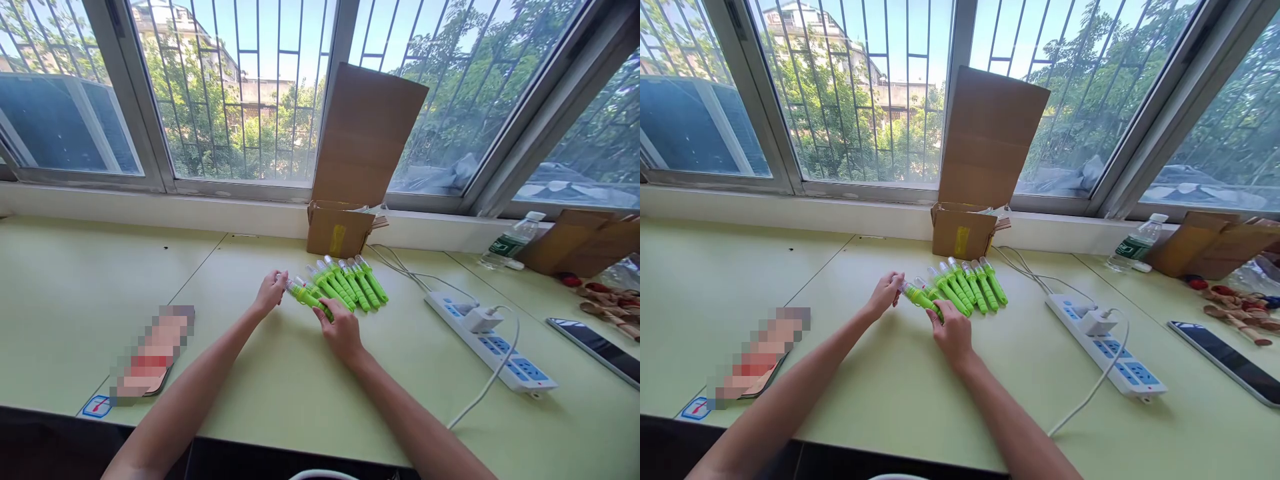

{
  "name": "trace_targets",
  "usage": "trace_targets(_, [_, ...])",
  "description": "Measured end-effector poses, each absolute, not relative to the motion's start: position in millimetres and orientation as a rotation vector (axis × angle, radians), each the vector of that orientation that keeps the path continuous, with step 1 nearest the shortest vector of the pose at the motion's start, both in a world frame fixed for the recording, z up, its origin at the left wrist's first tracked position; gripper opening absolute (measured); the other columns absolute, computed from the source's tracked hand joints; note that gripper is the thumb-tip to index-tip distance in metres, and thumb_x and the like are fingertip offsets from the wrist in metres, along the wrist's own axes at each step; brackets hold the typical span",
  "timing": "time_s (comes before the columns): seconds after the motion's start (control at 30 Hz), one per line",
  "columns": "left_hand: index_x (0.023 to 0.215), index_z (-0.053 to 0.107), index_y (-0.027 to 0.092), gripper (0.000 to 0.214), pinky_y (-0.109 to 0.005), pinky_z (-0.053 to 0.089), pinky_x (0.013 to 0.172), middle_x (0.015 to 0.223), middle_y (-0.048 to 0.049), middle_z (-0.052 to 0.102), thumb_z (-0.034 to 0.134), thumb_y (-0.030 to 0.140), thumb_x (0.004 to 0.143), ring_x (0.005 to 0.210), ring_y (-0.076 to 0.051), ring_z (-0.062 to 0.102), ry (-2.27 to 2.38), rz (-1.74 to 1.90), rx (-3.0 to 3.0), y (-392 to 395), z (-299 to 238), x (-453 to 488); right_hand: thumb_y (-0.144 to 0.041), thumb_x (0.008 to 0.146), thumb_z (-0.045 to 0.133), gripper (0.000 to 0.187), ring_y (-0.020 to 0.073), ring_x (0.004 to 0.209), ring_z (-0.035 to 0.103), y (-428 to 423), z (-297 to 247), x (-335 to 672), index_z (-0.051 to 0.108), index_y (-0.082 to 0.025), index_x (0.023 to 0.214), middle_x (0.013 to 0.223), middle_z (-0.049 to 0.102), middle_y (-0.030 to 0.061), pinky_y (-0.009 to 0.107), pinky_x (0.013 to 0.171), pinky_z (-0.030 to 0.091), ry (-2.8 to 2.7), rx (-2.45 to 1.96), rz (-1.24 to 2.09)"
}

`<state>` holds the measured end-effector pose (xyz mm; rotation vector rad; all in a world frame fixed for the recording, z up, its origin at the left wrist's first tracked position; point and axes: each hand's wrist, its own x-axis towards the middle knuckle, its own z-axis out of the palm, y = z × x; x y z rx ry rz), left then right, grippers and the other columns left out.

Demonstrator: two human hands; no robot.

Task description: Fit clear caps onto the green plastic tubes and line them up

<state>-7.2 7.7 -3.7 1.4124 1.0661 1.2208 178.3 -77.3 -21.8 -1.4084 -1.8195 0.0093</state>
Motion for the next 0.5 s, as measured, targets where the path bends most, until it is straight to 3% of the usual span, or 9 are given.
trace_targets(0.13, [0.077, 0.046, 0.019, 0.034, -0.018, 0.034, 0.033, 0.042, 0.009, 0.04, 0.049, 0.052, 0.082, 0.033, -0.006, 0.037, 0.957, 1.2, 1.428, 8.0, -3.5, -7.9, -0.042, 0.09, 0.04, 0.033, 0.0227, 0.079, 0.064, -76.9, -20.5, 179.1, 0.064, -0.02, 0.099, 0.092, 0.07, 0.0072, 0.032, 0.064, 0.046, -1.82, -1.45, 0.058])
trace_targets(0.27, [0.083, 0.048, 0.017, 0.036, -0.019, 0.042, 0.038, 0.048, 0.0069, 0.046, 0.053, 0.053, 0.08, 0.038, -0.007, 0.044, 0.865, 1.175, 1.42, 6.8, -1.9, -9.0, -0.041, 0.091, 0.037, 0.033, 0.0208, 0.061, 0.062, -78.3, -19.3, 180.1, 0.065, -0.022, 0.098, 0.075, 0.07, 0.0044, 0.031, 0.053, 0.042, -1.826, -1.498, 0.117])
trace_targets(0.5, [0.097, 0.049, 0.017, 0.041, -0.022, 0.047, 0.042, 0.059, 0.0035, 0.055, 0.061, 0.051, 0.075, 0.047, -0.01, 0.055, 0.915, 1.212, 1.305, 1.6, 5.4, -7.7, -0.04, 0.088, 0.046, 0.032, 0.0243, 0.088, 0.064, -79.3, -20.8, 179.1, 0.061, -0.021, 0.11, 0.102, 0.069, 0.0077, 0.033, 0.069, 0.047, -1.775, -1.429, -0.086])
